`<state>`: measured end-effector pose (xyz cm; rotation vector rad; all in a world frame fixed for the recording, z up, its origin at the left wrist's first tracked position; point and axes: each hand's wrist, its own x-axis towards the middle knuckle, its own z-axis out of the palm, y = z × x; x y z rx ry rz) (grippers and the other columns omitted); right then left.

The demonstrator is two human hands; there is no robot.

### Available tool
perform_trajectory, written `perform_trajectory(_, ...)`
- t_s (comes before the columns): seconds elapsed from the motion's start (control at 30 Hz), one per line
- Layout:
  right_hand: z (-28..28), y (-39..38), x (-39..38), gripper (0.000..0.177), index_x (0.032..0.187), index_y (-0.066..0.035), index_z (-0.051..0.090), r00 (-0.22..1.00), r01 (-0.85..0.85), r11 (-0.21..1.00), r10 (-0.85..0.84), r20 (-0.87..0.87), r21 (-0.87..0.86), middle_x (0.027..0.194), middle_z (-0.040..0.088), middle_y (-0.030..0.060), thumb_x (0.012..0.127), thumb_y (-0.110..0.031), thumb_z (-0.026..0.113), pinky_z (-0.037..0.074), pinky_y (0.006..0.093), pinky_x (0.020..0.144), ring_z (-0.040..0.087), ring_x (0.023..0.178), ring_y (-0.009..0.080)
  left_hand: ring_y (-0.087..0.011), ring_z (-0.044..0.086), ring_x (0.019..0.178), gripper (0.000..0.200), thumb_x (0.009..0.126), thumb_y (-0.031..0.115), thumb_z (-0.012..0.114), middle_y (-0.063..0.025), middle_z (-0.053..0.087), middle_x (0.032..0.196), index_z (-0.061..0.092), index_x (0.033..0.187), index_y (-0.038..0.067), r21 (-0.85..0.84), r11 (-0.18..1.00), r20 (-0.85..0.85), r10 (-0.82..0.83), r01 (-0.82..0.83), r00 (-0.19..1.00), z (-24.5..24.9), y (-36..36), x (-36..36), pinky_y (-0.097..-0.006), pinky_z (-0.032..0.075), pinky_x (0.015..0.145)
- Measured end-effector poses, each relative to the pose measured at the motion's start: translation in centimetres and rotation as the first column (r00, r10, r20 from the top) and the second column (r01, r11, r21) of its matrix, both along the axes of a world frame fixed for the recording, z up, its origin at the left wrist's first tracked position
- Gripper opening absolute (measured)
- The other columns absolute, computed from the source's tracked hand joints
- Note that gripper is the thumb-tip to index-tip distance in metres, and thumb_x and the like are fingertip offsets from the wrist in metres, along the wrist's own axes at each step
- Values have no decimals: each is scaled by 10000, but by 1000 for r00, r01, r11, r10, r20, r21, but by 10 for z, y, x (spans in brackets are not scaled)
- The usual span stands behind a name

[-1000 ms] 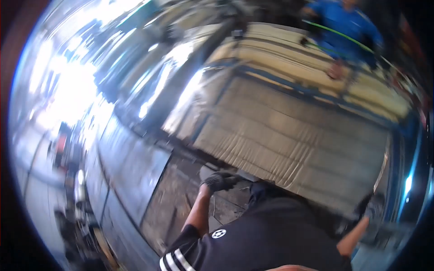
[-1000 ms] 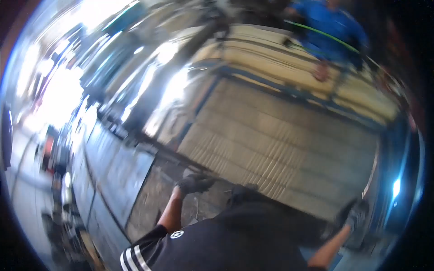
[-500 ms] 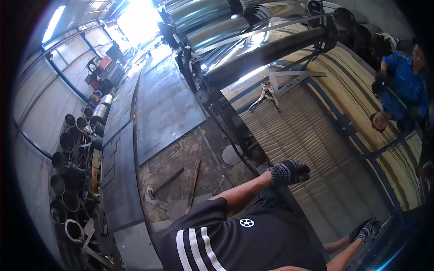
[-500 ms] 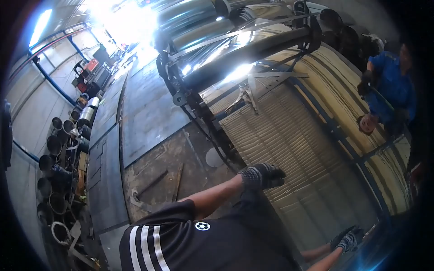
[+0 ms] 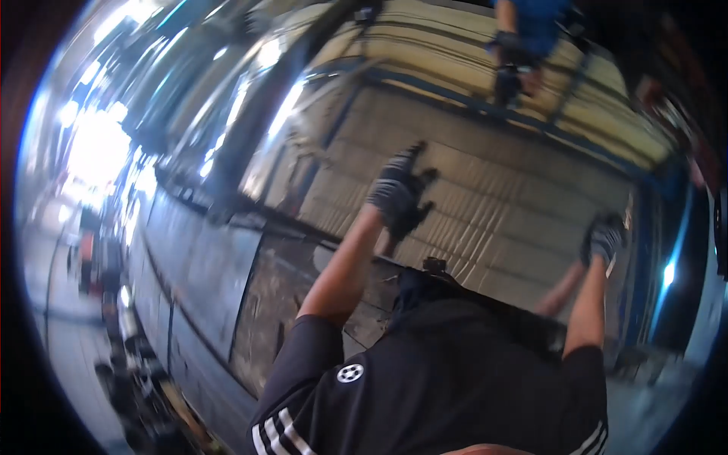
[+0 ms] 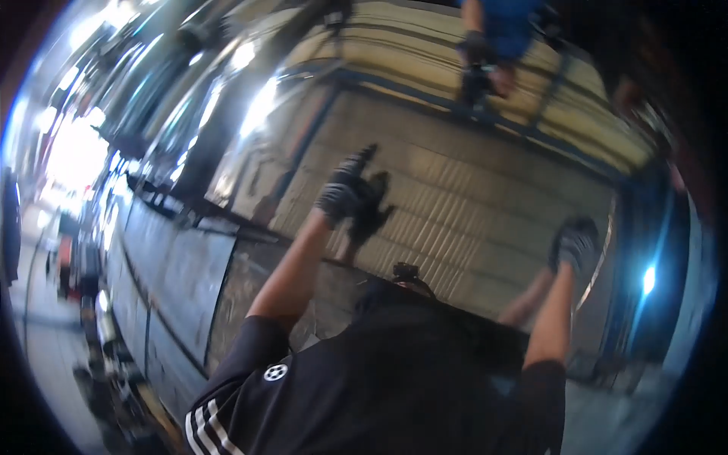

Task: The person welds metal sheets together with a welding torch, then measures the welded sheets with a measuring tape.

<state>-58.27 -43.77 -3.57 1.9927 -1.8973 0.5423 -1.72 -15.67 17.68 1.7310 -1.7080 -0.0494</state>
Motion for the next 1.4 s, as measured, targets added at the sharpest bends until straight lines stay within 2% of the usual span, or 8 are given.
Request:
perform_trajectory(0.23,19,112,86,439,1115,-90,671,979,196,965,-182,91,-175,1146,666,132,953,-434,453,408,543,964,579,1114,357,-382,514,1291,722,838,322,744,-253,523,1393,457,1431,29,229,968,-92,128,-104,987,-47,-21,35,-408,441,1058)
perform_trajectory(0.47,44,92,92,499,1213,-118,643,965,214,975,-221,139,64,1260,633,120,954,-498,451,345,559,1042,541,1202,334,-398,398,1377,665,842,319,691,-228,484,1440,476,1430,95,214,952,-8,-221,218,975,-67,-140,-26,-443,337,1149)
perform_trajectory(0.67,47,171,177,401,1172,-105,666,910,-246,969,219,351,31,1240,644,141,932,-412,575,293,556,1126,533,1238,377,-276,325,1444,429,1025,290,392,-22,444,1520,498,1430,199,331,908,706,-419,257,571,-104,-257,-18,-460,252,1188)
perform_trajectory(0.83,66,236,225,351,1155,-81,679,903,-268,962,231,362,52,1215,656,153,895,-316,663,292,531,1148,538,1248,364,-372,366,1409,841,762,643,687,-210,398,1515,544,1376,86,414,909,-28,76,-58,997,-164,-316,-19,-412,326,1157)
perform_trajectory(1.1,69,231,211,357,1166,-69,674,856,-312,940,217,468,135,1184,664,156,889,-294,676,346,513,1116,571,1200,354,-350,614,1110,553,720,370,816,-209,668,1111,642,1143,59,314,926,168,-272,210,948,-167,-292,-9,-403,499,964)
perform_trajectory(1.13,73,231,211,363,1179,-65,667,867,-308,939,211,451,153,1178,666,156,892,-288,673,388,492,1092,593,1168,358,-328,619,1094,529,727,306,815,-191,661,1115,619,1150,57,275,925,-144,-230,262,963,-143,-262,-17,-396,520,930)
perform_trajectory(1.23,108,235,226,362,1208,-52,648,461,-337,917,-38,887,215,1177,668,159,919,-270,647,484,431,1000,640,1080,359,-253,627,1072,539,754,84,791,-128,636,1173,536,1229,66,19,880,-886,-206,475,416,-57,-139,-64,-393,570,834)
perform_trajectory(1.4,140,226,248,347,1254,-60,628,580,-527,849,321,749,44,1199,677,142,955,-237,616,528,378,931,674,1058,277,-235,593,1158,712,751,-13,789,-119,577,1309,461,1375,89,-74,771,-993,0,632,-116,-77,-53,-61,-421,558,891)
